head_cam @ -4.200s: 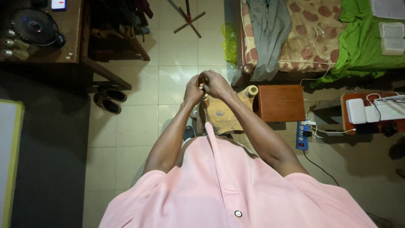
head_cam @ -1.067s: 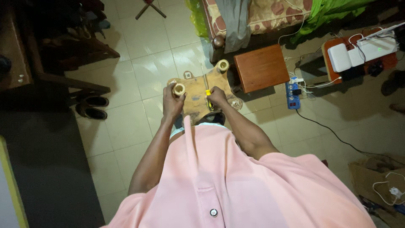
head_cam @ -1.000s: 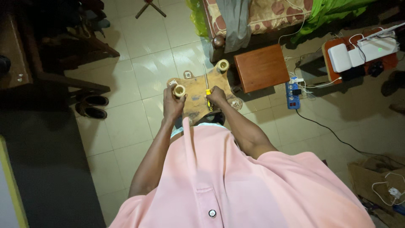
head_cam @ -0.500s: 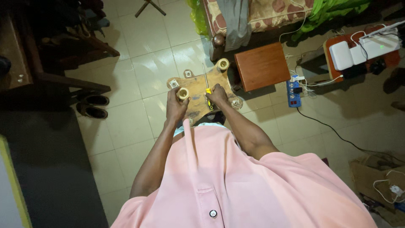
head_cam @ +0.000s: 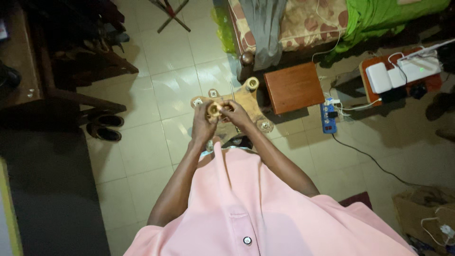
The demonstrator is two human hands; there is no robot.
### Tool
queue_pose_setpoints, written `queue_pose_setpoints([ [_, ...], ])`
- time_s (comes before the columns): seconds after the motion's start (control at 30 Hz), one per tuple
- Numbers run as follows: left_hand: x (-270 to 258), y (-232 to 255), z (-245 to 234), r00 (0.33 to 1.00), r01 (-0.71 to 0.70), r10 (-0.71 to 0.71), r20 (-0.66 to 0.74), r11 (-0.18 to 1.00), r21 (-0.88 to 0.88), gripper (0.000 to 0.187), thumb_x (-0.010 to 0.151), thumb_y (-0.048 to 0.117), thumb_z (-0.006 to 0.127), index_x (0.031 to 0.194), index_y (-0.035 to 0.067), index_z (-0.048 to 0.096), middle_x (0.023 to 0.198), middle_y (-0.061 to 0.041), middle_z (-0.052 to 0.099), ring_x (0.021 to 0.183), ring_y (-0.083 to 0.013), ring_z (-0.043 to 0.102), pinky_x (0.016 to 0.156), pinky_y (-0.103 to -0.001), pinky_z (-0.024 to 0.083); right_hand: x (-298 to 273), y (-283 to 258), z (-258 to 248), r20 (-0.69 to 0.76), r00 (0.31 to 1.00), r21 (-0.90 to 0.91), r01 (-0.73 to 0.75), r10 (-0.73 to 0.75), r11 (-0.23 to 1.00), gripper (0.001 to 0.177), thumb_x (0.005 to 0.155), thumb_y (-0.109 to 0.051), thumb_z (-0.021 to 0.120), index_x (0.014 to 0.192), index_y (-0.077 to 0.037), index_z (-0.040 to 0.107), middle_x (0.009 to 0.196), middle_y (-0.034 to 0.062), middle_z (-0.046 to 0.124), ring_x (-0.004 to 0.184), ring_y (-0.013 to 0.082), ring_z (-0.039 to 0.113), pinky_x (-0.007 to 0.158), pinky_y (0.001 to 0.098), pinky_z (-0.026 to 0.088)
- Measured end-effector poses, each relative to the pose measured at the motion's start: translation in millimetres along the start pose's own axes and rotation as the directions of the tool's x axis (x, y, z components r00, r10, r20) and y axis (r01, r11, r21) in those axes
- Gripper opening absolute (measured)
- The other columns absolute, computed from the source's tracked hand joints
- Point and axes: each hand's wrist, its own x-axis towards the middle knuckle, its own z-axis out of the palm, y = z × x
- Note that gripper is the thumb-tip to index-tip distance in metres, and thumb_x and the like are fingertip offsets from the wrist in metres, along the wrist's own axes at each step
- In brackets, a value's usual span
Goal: The person uses a screwdriver to attach cylindrical wooden legs to a small wooden stool. They repeatedly pick up legs, align them with the stool, and tighten screws to secure each leg in place.
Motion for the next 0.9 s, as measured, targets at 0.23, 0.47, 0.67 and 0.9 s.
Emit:
queue_pose_setpoints([
  [0.23,-14,-34,12,0.998,0.015,-0.033,-0.045,0.939,-0.344,0.057,0.087,0.009,0.078,0.139,0.003,0.055,0.126,-0.014,0.063,0.111,-0.0256,0.067,0.094,-0.034,0.057,2,5,3,-0.033,0.999,0.025,0.038,-0.037,0.999,0.029,0.099,-0.024,0.072,0.113,0.001,0.065,0.097,0.0061,0.067,0.081,0.0133,0.068,0.072,0.0282,0.06],
  [0.47,5,-91,28,0.938,0.298,-0.29,0.188,0.404,-0.865,0.041,0.094,0.024,0.073,0.126,0.0,0.065,0.115,-0.01,0.071,0.101,-0.0188,0.069,0.085,-0.033,0.058,3,1,14,-0.002,0.999,0.008,0.047,-0.047,0.999,0.029,0.097,-0.023,0.071,0.115,0.0,0.064,0.101,0.0055,0.068,0.083,0.0136,0.07,0.073,0.0277,0.06],
  [0.67,5,-85,17,0.918,0.332,-0.337,0.209,0.361,-0.872,0.037,0.091,0.023,0.078,0.118,0.001,0.067,0.108,-0.009,0.071,0.096,-0.0185,0.07,0.082,-0.033,0.058,4,-7,19,0.023,0.999,0.042,0.048,-0.049,0.998,0.031,0.096,-0.022,0.071,0.117,-0.001,0.064,0.102,0.0045,0.068,0.084,0.0125,0.069,0.073,0.0271,0.06],
  [0.9,5,-75,10,0.916,0.338,-0.345,0.202,0.399,-0.853,0.04,0.091,0.023,0.078,0.118,-0.004,0.067,0.106,-0.012,0.071,0.092,-0.0183,0.07,0.083,-0.031,0.06,-5,-21,23,0.019,0.999,0.032,0.026,-0.027,0.999,0.031,0.097,-0.023,0.071,0.118,-0.001,0.064,0.103,0.0055,0.069,0.086,0.0124,0.069,0.074,0.0264,0.06],
])
